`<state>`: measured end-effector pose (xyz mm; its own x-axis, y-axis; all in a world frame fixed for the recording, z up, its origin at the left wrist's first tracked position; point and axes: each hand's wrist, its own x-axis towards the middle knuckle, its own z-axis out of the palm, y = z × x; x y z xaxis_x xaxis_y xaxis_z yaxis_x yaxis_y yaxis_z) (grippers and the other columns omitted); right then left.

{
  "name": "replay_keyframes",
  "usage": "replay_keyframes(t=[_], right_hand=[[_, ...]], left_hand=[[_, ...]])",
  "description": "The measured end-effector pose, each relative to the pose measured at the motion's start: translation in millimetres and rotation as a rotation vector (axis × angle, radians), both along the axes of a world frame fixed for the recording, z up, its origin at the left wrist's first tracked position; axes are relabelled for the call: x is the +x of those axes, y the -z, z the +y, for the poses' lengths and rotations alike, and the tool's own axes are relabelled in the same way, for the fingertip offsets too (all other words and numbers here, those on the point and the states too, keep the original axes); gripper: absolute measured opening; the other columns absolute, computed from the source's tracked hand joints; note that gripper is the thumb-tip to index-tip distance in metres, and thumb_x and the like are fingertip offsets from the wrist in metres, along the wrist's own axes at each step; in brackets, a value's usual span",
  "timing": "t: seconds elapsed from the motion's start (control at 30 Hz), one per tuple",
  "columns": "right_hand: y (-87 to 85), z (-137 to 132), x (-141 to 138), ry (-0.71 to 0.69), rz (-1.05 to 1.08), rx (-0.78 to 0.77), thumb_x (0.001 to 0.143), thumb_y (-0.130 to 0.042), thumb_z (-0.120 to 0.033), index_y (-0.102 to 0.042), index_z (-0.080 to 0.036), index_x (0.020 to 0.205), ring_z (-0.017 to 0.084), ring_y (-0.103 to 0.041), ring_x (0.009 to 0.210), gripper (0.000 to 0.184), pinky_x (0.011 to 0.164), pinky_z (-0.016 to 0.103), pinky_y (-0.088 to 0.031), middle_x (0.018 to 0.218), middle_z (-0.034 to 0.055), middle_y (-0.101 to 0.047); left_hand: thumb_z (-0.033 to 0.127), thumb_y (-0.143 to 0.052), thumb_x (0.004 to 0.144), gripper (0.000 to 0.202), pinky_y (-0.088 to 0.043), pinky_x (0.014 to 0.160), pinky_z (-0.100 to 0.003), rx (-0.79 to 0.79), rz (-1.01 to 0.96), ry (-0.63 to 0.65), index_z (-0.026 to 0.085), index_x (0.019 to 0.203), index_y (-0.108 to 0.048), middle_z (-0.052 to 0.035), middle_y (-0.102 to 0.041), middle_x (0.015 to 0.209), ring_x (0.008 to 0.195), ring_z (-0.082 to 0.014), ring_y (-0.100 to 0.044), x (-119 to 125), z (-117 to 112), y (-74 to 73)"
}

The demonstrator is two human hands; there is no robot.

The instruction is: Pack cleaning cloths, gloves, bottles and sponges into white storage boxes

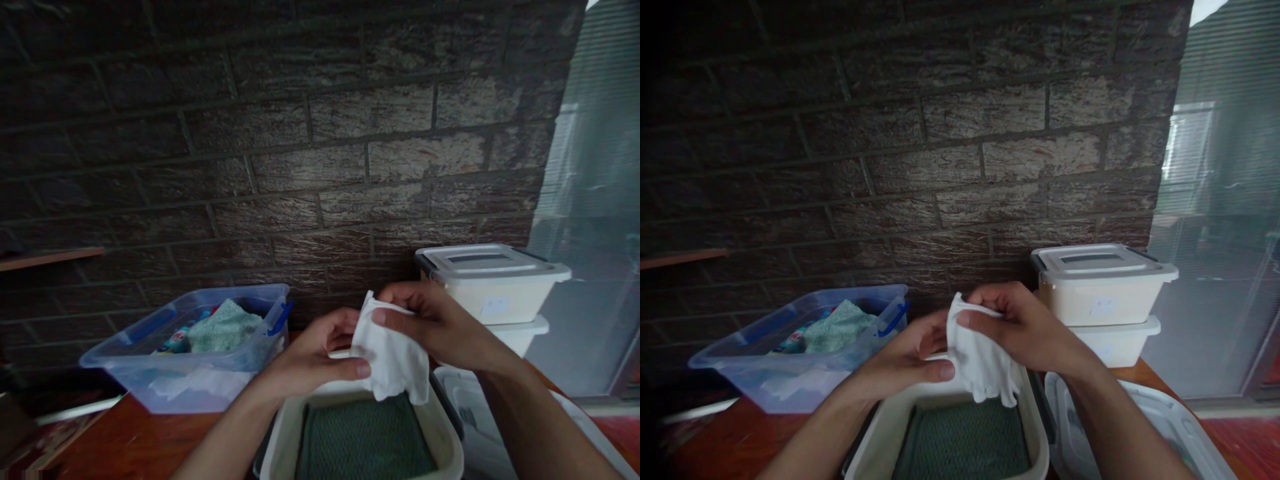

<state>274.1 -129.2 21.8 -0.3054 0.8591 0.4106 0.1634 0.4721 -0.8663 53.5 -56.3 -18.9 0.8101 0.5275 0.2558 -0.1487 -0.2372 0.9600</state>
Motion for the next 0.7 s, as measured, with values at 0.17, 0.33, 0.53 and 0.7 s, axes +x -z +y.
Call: replay_keyframes(t=[0.17, 0.33, 0.53, 0.7], right_hand=[[11.8, 6, -15, -0.065, -0.138, 0.001, 0.093, -0.069, -0.039, -0.068, -0.017, 0.104, 0.010, -0.047, 0.065, 0.025, 0.057, 0.023, -0.035, 0.076, -0.0021, -0.061], [17.2, 12, -16, 0.012, 0.047, 0.015, 0.086, -0.077, -0.037, -0.061, -0.020, 0.115, 0.012, -0.052, 0.069, 0.037, 0.058, 0.023, -0.037, 0.081, -0.0020, -0.062], [29.2, 29, -17, -0.145, 0.088, -0.143, 0.077, -0.085, -0.037, -0.063, -0.015, 0.109, 0.019, -0.064, 0.088, 0.045, 0.074, 0.029, -0.049, 0.098, 0.0046, -0.070], [45.6, 40, -30, -0.170, 0.070, -0.209, 0.073, -0.087, -0.037, -0.069, -0.013, 0.105, 0.019, -0.064, 0.086, 0.044, 0.073, 0.028, -0.050, 0.100, 0.0053, -0.072]], left_hand=[[0.029, -0.079, 0.082, 0.024, -0.046, 0.073, -0.026, 0.023, 0.062, -0.022, 0.014, 0.098, -0.068, -0.0035, -0.068, 0.089, 0.082, -0.0164, -0.062, 0, -8, -6.4], [0.031, -0.077, 0.085, 0.023, -0.041, 0.062, -0.020, 0.028, -0.008, -0.220, 0.015, 0.088, -0.061, 0.0008, -0.061, 0.078, 0.070, -0.0111, -0.055, -3, -7, -6.1], [0.032, -0.074, 0.088, 0.023, -0.050, 0.065, -0.022, -0.075, -0.231, -0.458, 0.018, 0.098, -0.060, -0.0009, -0.068, 0.086, 0.073, -0.0127, -0.062, -16, 0, -18.9], [0.033, -0.077, 0.084, 0.035, -0.056, 0.077, -0.029, -0.065, -0.369, -0.587, 0.014, 0.111, -0.066, -0.0076, -0.074, 0.098, 0.082, -0.0185, -0.069, -20, 0, -29.0]])
